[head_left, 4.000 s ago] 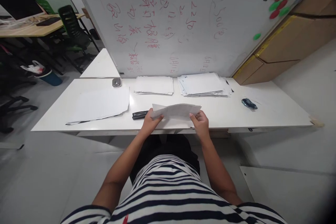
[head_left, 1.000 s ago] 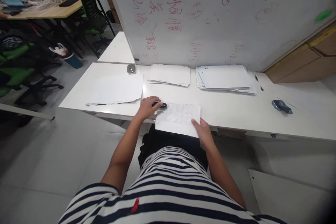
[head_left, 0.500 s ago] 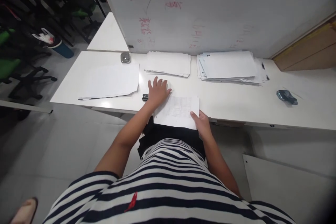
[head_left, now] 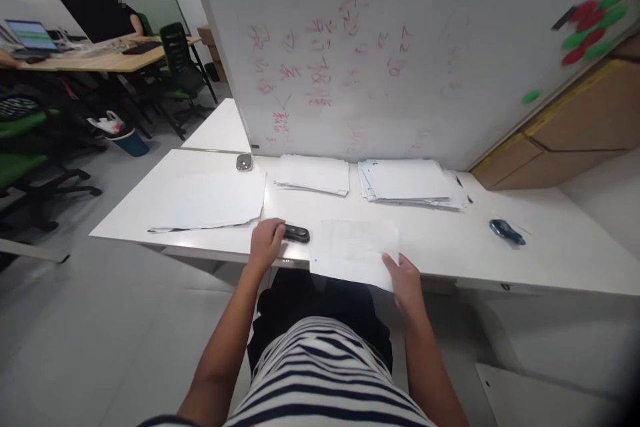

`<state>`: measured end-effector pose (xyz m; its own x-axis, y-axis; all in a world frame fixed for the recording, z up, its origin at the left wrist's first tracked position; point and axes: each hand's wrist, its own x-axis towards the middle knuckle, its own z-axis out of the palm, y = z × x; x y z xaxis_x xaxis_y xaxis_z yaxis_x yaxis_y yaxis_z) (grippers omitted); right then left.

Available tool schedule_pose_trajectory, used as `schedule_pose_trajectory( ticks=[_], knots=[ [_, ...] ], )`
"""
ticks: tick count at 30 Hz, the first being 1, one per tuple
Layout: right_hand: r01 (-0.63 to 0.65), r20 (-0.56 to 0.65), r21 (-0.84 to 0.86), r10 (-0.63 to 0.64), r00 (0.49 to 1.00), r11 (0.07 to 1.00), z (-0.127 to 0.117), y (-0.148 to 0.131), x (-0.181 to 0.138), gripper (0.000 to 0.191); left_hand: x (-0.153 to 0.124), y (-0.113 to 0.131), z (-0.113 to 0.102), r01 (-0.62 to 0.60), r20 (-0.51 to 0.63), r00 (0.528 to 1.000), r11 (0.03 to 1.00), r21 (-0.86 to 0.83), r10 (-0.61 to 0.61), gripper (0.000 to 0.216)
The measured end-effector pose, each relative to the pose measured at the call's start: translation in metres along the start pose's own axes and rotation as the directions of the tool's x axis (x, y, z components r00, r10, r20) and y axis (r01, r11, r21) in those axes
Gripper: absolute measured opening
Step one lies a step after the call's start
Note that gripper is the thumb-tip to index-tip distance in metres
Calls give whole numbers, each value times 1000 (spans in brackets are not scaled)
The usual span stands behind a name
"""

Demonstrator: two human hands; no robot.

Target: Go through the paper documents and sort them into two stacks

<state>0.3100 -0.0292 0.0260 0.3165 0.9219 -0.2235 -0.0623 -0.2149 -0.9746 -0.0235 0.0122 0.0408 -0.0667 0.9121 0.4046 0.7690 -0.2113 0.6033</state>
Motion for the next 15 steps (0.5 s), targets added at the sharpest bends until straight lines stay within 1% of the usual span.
schedule_pose_trajectory(
  ticks=[1,2,3,4,6,7,8,9,11,12,14,15],
  knots=[
    [12,-30,49,-11,999,999,-4,-6,7,45,-6,-5,0,-33,58,998,999,36,31,34],
    [27,-49,97,-22,999,995,-4,-13,15,45,-10,-8,0,-54,92,995,996,65,48,42],
    [47,-48,131,-41,998,990,-1,-19,25,45,-12,-11,1,-56,104,993,995,87,47,48],
    [75,-21,146,-73,997,986,6,-25,36,45,-13,-12,2,-56,118,992,993,100,45,51],
    [159,72,105,-167,983,982,32,-36,62,44,-12,-13,4,-47,105,994,994,102,36,51],
    [210,128,61,-216,968,976,49,-41,75,43,-12,-13,4,-43,98,995,995,88,34,48],
    [257,160,3,-255,954,966,69,-45,89,42,-11,-13,4,-38,91,995,997,64,32,45],
    [300,156,-78,-285,946,951,89,-48,102,40,-11,-14,4,-31,85,996,999,35,28,41],
    [313,142,-113,-296,945,943,127,-52,127,42,-11,-15,2,-10,76,997,1000,-24,12,35],
    [310,132,-119,-295,946,943,142,-53,138,45,-11,-16,2,3,74,997,999,-44,1,34],
    [314,88,-123,-305,948,941,160,-55,157,54,-12,-18,2,27,66,998,998,-59,-23,33],
    [327,56,-123,-322,945,937,162,-55,164,57,-12,-20,2,34,69,997,997,-62,-29,33]
  ],
)
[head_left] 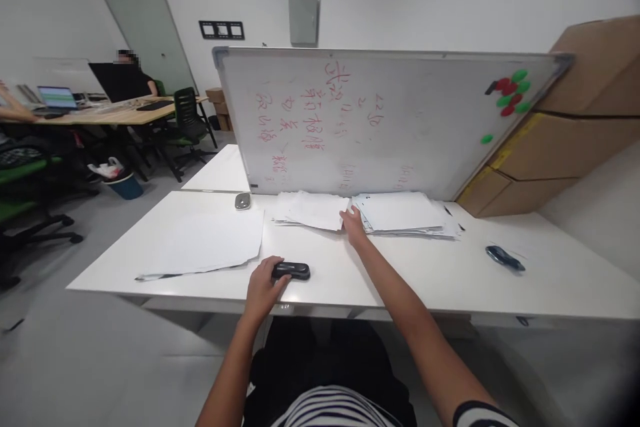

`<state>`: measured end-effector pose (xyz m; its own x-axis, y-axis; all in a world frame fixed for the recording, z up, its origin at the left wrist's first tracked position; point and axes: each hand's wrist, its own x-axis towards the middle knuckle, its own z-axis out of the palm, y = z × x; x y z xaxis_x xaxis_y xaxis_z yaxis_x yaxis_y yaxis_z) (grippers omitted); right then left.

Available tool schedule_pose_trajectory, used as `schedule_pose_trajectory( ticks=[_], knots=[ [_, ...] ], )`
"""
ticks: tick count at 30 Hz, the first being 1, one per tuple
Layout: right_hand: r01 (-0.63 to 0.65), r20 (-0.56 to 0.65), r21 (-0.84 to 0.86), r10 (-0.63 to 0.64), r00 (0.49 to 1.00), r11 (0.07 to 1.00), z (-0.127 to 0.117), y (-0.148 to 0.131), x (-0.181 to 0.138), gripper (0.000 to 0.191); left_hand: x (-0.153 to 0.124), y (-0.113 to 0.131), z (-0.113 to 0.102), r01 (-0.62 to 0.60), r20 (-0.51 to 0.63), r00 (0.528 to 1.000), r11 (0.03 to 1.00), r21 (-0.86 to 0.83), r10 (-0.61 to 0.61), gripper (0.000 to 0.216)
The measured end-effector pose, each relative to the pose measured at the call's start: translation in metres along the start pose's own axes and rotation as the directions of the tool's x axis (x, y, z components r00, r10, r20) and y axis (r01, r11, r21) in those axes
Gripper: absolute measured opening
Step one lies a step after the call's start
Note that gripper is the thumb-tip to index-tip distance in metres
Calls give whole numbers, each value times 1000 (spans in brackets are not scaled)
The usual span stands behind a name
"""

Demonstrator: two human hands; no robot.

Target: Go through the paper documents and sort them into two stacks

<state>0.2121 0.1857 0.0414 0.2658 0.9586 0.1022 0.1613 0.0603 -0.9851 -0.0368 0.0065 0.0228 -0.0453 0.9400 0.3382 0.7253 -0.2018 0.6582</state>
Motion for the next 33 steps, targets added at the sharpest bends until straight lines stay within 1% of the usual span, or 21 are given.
schedule_pose_trajectory(
  ticks=[2,3,4,5,6,7,8,9,10,12,15,21,26,30,33],
  knots=[
    [58,-84,-3,-58,995,998,-11,5,7,58,1,-5,1,21,4,1000,1000,-11,-21,35],
    [128,-123,-48,-133,983,991,-23,8,9,55,1,-8,1,40,3,999,999,-20,-40,36],
    [219,-146,-138,-238,960,966,-38,13,9,51,2,-11,2,61,1,998,998,-30,-61,38],
    [316,-138,-264,-360,923,911,-55,18,8,47,3,-13,2,82,2,997,996,-38,-82,39],
    [403,-95,-406,-476,874,820,-73,25,7,43,3,-14,2,104,6,995,994,-41,-104,40],
    [460,-29,-536,-560,828,708,-90,32,6,41,4,-14,2,127,14,992,991,-39,-126,40],
    [481,35,-634,-599,800,606,-105,39,6,40,5,-13,2,150,27,988,988,-33,-149,40],
    [474,76,-696,-601,796,540,-118,46,6,40,5,-11,1,174,42,984,984,-22,-173,40],
    [452,98,-738,-583,806,501,-127,52,6,42,5,-9,1,198,55,979,980,-9,-197,40],
    [406,125,-786,-523,843,467,-137,61,8,47,6,-4,0,237,70,969,971,9,-237,41],
    [387,173,-803,-444,879,453,-135,66,11,50,6,0,-1,297,67,953,955,10,-297,44],
    [404,199,-771,-417,887,492,-133,65,13,53,6,3,2,424,11,906,905,-30,-424,55],
    [407,168,-743,-441,882,531,-135,68,15,50,6,14,1,463,-15,886,886,24,-463,57],
    [407,150,-704,-438,886,582,-134,70,17,42,6,23,2,500,-83,865,863,73,-495,57],
    [402,134,-676,-434,891,617,-134,69,18,41,5,23,2,493,-99,869,866,83,-485,57]
  ],
)
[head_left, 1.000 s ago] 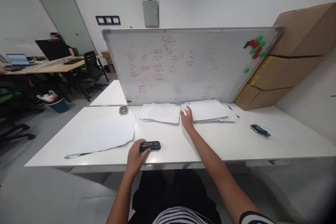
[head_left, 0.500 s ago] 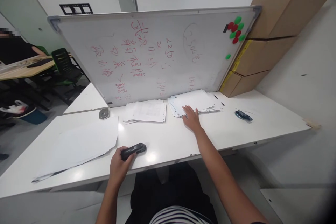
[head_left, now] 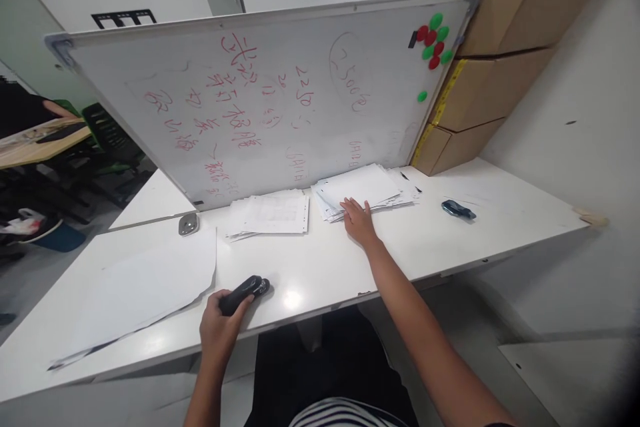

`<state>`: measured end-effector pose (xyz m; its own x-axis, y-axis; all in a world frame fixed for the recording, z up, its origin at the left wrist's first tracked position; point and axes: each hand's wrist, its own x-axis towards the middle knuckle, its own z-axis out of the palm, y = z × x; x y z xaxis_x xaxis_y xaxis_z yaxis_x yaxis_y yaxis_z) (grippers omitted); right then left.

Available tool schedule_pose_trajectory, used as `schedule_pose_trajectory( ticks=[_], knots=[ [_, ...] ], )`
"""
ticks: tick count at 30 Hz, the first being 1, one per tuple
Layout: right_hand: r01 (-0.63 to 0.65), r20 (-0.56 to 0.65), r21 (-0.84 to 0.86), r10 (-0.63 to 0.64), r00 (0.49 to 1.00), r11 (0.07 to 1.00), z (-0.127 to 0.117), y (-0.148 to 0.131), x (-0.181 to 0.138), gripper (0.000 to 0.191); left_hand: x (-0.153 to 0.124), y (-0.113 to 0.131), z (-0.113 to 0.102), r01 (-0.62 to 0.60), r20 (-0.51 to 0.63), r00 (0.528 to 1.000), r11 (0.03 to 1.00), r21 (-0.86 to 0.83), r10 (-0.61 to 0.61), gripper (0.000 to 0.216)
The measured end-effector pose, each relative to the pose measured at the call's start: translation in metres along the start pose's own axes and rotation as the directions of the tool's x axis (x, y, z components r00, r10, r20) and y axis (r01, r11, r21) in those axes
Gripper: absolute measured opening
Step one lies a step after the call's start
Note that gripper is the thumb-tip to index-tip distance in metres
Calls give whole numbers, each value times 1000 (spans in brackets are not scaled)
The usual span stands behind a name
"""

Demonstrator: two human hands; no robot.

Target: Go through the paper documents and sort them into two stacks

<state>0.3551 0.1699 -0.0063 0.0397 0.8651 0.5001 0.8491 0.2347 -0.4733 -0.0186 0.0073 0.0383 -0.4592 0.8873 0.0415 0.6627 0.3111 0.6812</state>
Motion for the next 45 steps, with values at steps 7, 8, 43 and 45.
schedule_pose_trajectory(
  ticks=[7,8,43,45],
  knots=[
    [0,-26,31,1,1000,1000,-1,-1,-1,43,1,-5,1,17,-31,999,1000,16,-16,52],
    [-4,-27,45,5,1000,999,-1,0,-1,42,1,-5,2,13,-26,1000,1000,5,-13,51],
    [-103,-396,616,420,817,781,-55,-91,-31,35,-2,-4,9,-362,-259,885,921,143,387,54],
    [-86,-333,815,585,739,573,-63,-123,-52,33,-15,3,11,-468,-257,848,883,50,464,57]
  ],
)
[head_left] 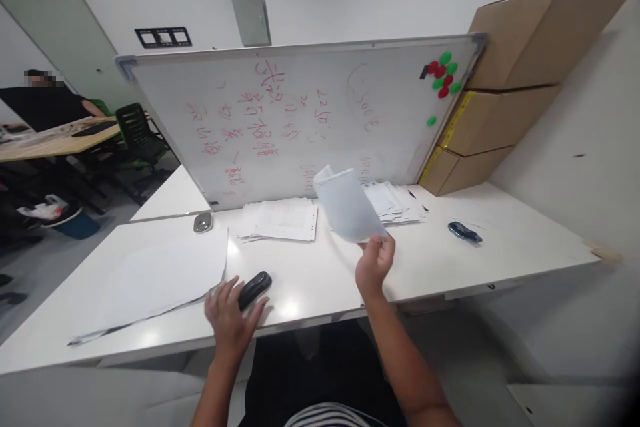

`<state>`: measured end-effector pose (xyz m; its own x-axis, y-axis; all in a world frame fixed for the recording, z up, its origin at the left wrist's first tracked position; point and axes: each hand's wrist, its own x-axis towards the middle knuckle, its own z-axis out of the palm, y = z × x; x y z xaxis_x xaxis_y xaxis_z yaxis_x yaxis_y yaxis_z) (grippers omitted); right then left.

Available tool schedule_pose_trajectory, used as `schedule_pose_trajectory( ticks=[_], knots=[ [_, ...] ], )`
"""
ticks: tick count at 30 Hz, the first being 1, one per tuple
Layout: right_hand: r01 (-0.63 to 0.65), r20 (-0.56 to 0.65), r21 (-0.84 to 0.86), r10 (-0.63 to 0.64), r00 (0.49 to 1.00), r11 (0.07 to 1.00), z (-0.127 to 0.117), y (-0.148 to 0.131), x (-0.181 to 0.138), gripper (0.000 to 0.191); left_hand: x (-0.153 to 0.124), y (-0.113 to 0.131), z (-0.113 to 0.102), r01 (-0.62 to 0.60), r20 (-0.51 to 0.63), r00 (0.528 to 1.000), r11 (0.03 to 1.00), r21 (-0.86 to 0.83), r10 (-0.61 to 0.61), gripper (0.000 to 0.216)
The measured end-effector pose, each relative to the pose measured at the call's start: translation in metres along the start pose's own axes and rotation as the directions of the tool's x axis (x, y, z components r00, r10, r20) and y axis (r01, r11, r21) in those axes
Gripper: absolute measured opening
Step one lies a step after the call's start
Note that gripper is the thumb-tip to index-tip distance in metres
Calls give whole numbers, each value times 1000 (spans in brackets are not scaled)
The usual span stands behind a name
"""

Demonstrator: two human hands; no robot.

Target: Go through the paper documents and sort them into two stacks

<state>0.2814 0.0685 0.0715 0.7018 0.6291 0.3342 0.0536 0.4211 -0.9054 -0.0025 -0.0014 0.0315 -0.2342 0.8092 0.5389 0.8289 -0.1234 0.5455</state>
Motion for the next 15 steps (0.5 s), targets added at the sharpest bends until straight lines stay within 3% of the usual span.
schedule_pose_trajectory(
  ticks=[3,5,8,10,13,15],
  knots=[
    [-257,79,224,245,966,940,-5,-17,-46,27,-11,31,5,89,136,990,927,-363,-41,62],
    [-402,177,255,366,914,880,-13,-17,-70,24,-11,52,13,287,281,950,747,-600,-140,68],
    [-548,253,208,496,830,810,-33,-7,-92,21,-5,68,26,624,543,775,523,-581,-323,71],
    [-579,245,168,535,808,798,-50,0,-98,20,-1,71,30,707,631,702,430,-561,-331,69],
    [-568,223,85,540,812,819,-75,8,-95,21,-3,71,33,702,695,689,426,-570,-204,62],
    [-568,219,-28,560,799,822,-90,10,-89,27,-6,71,34,639,681,715,545,-543,-159,55]
  ],
)
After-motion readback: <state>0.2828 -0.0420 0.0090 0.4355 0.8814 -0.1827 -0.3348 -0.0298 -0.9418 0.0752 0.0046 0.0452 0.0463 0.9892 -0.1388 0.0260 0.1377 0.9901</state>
